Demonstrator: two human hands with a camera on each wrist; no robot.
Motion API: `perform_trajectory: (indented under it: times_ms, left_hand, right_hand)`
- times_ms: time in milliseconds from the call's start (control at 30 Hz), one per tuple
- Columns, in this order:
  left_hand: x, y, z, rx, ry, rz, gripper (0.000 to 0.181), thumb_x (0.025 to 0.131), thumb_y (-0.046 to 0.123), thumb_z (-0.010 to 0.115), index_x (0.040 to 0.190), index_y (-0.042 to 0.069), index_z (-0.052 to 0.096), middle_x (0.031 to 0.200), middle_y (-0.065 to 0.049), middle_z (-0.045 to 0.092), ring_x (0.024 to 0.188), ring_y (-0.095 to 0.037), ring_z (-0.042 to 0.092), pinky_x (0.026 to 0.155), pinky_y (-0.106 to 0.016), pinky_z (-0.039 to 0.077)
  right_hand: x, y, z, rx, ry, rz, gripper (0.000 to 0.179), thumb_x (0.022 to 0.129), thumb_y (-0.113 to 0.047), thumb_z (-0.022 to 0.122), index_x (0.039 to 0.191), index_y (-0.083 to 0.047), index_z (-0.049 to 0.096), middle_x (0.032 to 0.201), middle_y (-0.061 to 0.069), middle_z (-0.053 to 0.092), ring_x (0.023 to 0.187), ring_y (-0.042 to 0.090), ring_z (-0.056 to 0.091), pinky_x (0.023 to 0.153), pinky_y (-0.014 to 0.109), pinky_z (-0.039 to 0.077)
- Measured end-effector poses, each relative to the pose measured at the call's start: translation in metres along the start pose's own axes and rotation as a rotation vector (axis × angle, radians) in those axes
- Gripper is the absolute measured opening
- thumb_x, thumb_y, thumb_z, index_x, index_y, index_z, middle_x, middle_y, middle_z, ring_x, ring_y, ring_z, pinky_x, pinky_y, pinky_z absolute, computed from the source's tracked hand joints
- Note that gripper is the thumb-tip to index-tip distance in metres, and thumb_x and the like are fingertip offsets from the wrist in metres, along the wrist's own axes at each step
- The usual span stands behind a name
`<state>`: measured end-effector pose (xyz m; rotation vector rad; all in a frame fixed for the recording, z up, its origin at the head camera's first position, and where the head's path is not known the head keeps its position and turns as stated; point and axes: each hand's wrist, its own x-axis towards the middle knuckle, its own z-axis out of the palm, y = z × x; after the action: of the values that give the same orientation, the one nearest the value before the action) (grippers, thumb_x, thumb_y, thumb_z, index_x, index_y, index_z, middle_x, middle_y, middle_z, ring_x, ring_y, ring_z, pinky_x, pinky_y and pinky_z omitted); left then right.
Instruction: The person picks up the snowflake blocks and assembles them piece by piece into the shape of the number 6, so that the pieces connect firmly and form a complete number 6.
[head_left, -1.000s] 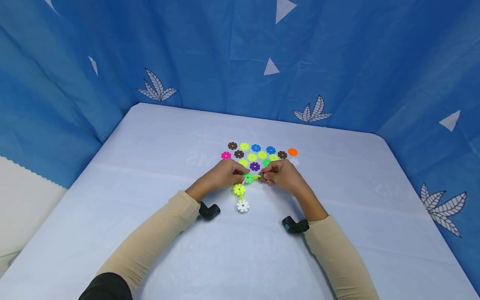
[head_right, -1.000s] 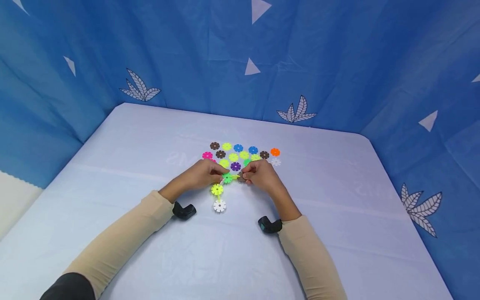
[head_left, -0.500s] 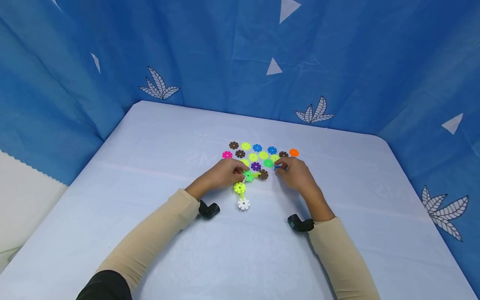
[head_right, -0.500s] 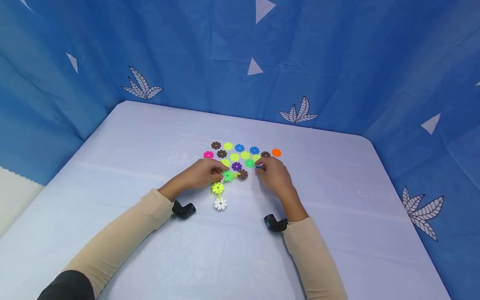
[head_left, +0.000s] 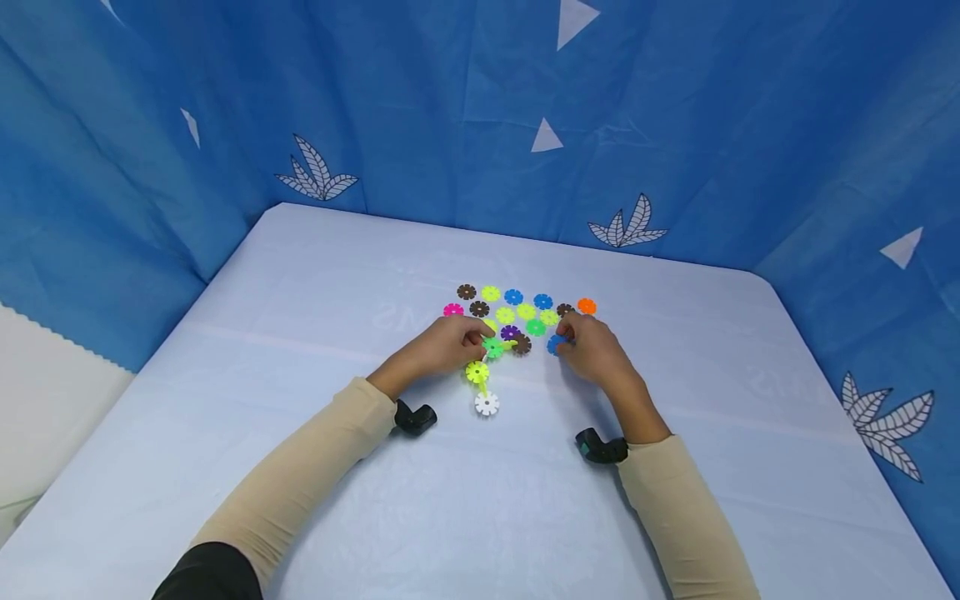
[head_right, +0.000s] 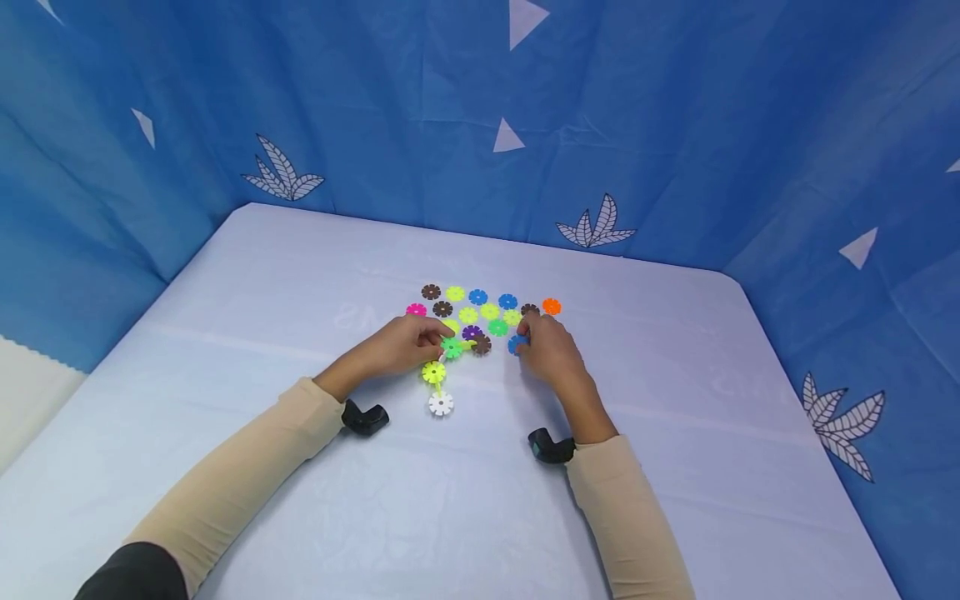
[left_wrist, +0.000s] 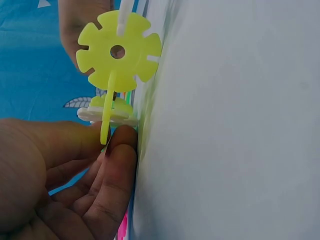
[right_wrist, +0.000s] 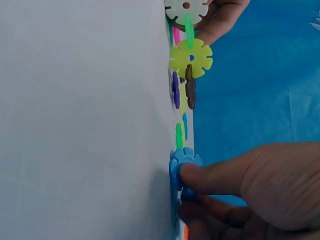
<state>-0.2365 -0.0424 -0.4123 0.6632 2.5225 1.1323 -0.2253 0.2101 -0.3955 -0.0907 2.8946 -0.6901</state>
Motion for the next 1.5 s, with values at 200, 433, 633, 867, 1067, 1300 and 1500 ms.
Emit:
perform_trajectory:
  times_ms: [200, 433, 633, 867, 1067, 1300, 1500]
  left_hand:
    - [-0.002, 0.001, -0.002, -0.017, 0.001, 0.004, 0.03, 0.099, 0.01, 0.063, 0.129, 0.004, 0.066, 0.101, -0.003, 0.066, 0.092, -0.017, 0.06, 0.082, -0.032, 0.051]
    - [-0.002, 0.001, -0.002, -0.068, 0.001, 0.004, 0.029, 0.103, 0.016, 0.057, 0.127, 0.003, 0.067, 0.097, -0.002, 0.067, 0.089, -0.016, 0.062, 0.081, -0.033, 0.052]
    - [-0.003, 0.0, -0.001, -0.074, -0.006, 0.0, 0.028, 0.104, 0.019, 0.058, 0.126, 0.006, 0.069, 0.101, -0.002, 0.067, 0.088, -0.017, 0.06, 0.082, -0.035, 0.051]
    - [-0.003, 0.004, 0.0, -0.057, -0.019, -0.006, 0.028, 0.104, 0.021, 0.059, 0.127, 0.013, 0.072, 0.123, -0.002, 0.067, 0.09, -0.016, 0.059, 0.083, -0.036, 0.049]
    - [-0.002, 0.004, 0.001, -0.026, -0.012, -0.04, 0.025, 0.102, 0.022, 0.063, 0.123, 0.014, 0.074, 0.124, -0.001, 0.068, 0.094, -0.014, 0.059, 0.085, -0.036, 0.049]
    - [0.0, 0.002, 0.003, -0.033, 0.003, -0.016, 0.02, 0.101, 0.016, 0.064, 0.115, 0.011, 0.077, 0.109, 0.001, 0.072, 0.093, -0.014, 0.058, 0.081, -0.033, 0.048]
    - [0.0, 0.001, 0.004, -0.052, 0.008, -0.001, 0.017, 0.101, 0.012, 0.064, 0.111, 0.011, 0.078, 0.106, 0.002, 0.072, 0.091, -0.013, 0.058, 0.082, -0.032, 0.049]
  right_hand:
    - [-0.002, -0.008, -0.001, 0.068, -0.043, -0.047, 0.015, 0.095, -0.007, 0.071, 0.107, -0.007, 0.062, 0.096, 0.011, 0.064, 0.09, 0.029, 0.056, 0.079, 0.039, 0.051]
    - [-0.004, -0.013, 0.004, 0.078, -0.037, -0.124, 0.014, 0.094, -0.007, 0.073, 0.103, -0.008, 0.063, 0.093, 0.008, 0.064, 0.088, 0.028, 0.057, 0.076, 0.037, 0.052]
    - [-0.005, -0.017, 0.007, 0.088, -0.013, -0.159, 0.011, 0.094, -0.007, 0.074, 0.1, -0.009, 0.064, 0.091, 0.007, 0.065, 0.085, 0.026, 0.058, 0.074, 0.035, 0.053]
    - [-0.006, -0.019, 0.01, 0.1, -0.002, -0.216, 0.008, 0.093, -0.007, 0.074, 0.096, -0.009, 0.066, 0.089, 0.006, 0.066, 0.084, 0.025, 0.058, 0.074, 0.034, 0.054]
    - [-0.006, -0.021, 0.012, 0.112, -0.002, -0.221, 0.008, 0.092, -0.009, 0.076, 0.09, -0.008, 0.068, 0.084, 0.004, 0.066, 0.08, 0.023, 0.058, 0.068, 0.033, 0.052]
    - [-0.006, -0.018, 0.013, 0.124, 0.01, -0.255, 0.009, 0.091, -0.007, 0.077, 0.087, -0.006, 0.069, 0.079, 0.003, 0.065, 0.073, 0.021, 0.056, 0.063, 0.031, 0.049]
    - [-0.007, -0.017, 0.015, 0.139, 0.023, -0.267, 0.01, 0.091, -0.004, 0.076, 0.085, -0.006, 0.068, 0.074, 0.003, 0.061, 0.07, 0.021, 0.053, 0.059, 0.031, 0.044]
